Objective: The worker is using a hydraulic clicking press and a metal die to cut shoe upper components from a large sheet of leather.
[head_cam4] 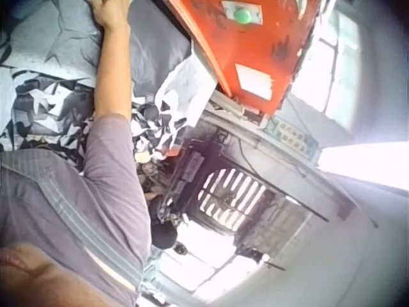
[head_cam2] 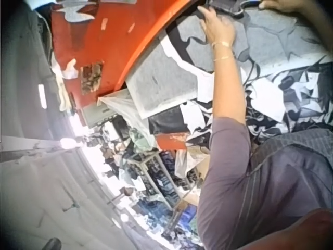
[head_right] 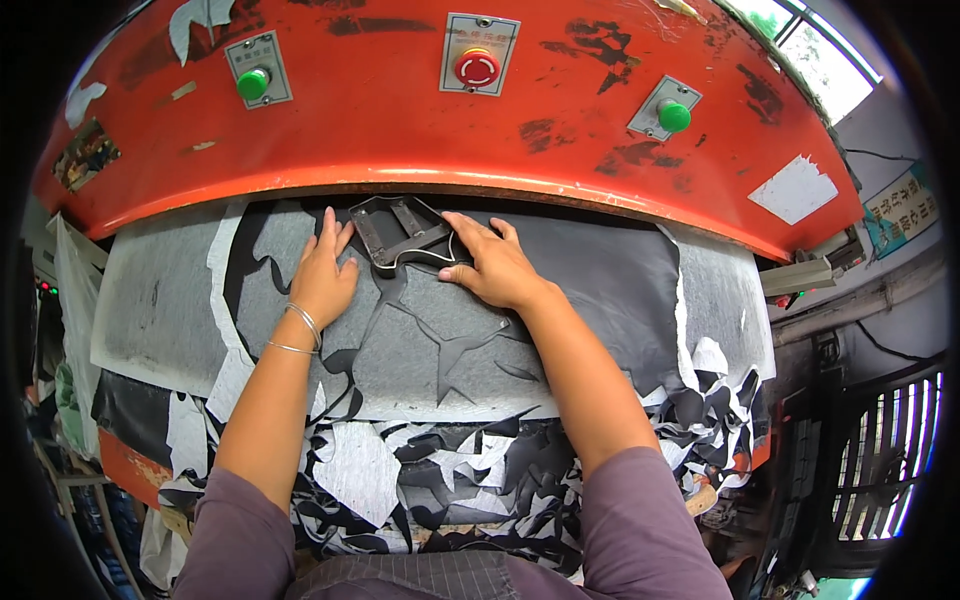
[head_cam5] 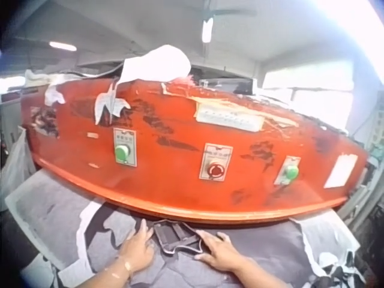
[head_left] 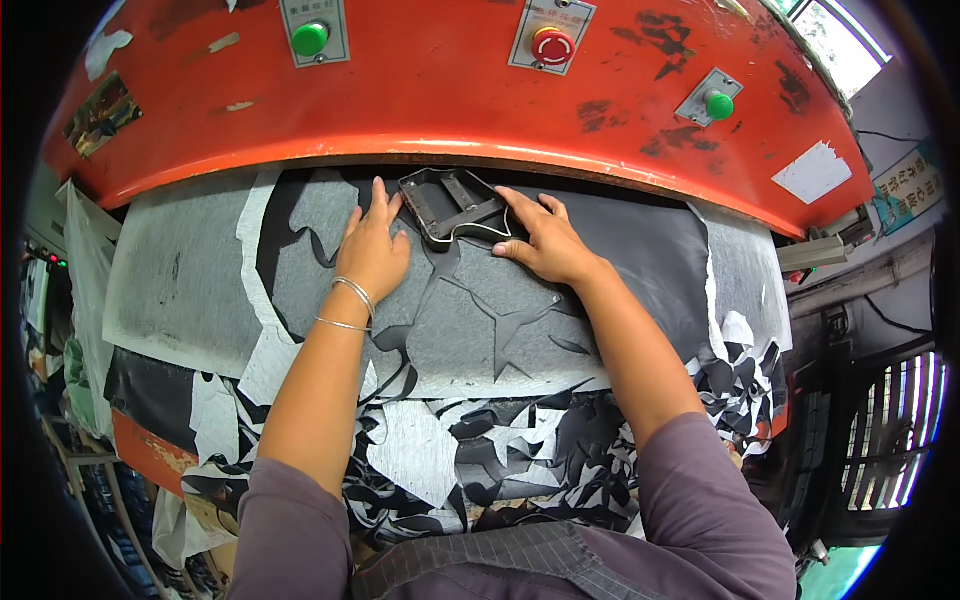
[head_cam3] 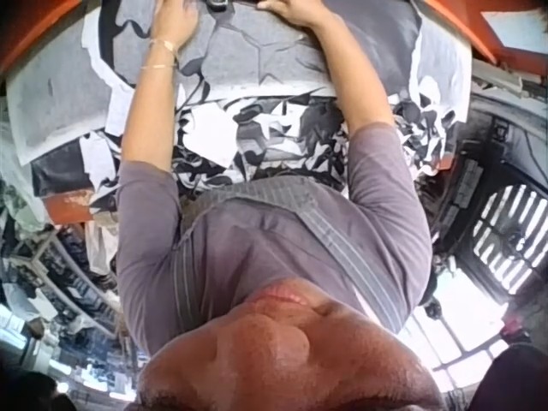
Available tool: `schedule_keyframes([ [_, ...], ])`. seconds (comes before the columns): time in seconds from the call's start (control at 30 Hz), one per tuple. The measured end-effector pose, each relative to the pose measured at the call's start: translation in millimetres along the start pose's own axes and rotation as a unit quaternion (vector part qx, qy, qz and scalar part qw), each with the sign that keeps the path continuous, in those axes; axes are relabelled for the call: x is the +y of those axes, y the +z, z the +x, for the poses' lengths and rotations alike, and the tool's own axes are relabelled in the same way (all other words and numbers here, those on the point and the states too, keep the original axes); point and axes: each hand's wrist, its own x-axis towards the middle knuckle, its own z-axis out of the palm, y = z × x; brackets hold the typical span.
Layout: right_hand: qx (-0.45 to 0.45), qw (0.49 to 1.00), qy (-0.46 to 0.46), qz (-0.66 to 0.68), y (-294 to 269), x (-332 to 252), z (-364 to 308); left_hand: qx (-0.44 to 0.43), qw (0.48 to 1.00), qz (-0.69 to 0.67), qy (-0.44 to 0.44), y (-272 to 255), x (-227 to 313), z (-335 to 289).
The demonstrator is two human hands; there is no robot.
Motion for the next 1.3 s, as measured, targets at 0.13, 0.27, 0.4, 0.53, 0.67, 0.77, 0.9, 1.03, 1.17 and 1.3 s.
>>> schedule_keyframes([
  [0.13, -0.014, 1.000, 0.004, -0.005, -14, -4, -2, 0.018, 1.000, 0.013, 0.021, -5, 7, 0],
  [0.27, -0.018, 0.989, 0.128, -0.077, -17, -23, -15, 0.080, 0.996, 0.010, 0.048, -21, 6, -14],
  [0.4, 0.307, 0.919, 0.127, 0.214, -58, -33, -80, 0.138, 0.980, -0.145, 0.007, -70, 21, -45],
  [0.53, 0.660, 0.732, 0.037, 0.166, -160, -67, -88, 0.466, 0.868, -0.036, 0.167, -162, 87, -49],
  [0.67, 0.676, 0.702, 0.145, -0.175, -202, -32, -78, 0.304, 0.943, 0.030, 0.129, -190, 76, -38],
  [0.77, 0.663, 0.731, 0.103, -0.123, -189, -55, -104, 0.249, 0.956, -0.013, 0.153, -193, 89, -89],
  [0.9, 0.463, 0.879, -0.081, -0.079, -106, -100, -190, -0.007, 0.986, -0.138, 0.092, -127, 104, -212],
  [1.03, -0.078, 0.993, -0.069, 0.052, -9, -213, -290, -0.116, 0.980, 0.008, 0.161, -94, 102, -308],
  [1.17, -0.095, 0.990, -0.074, -0.077, 39, -266, -345, -0.097, 0.984, 0.019, 0.151, -73, 98, -316],
  [1.3, -0.063, 0.994, -0.007, -0.087, 47, -276, -352, 0.063, 0.986, -0.154, -0.006, -91, 102, -306],
])
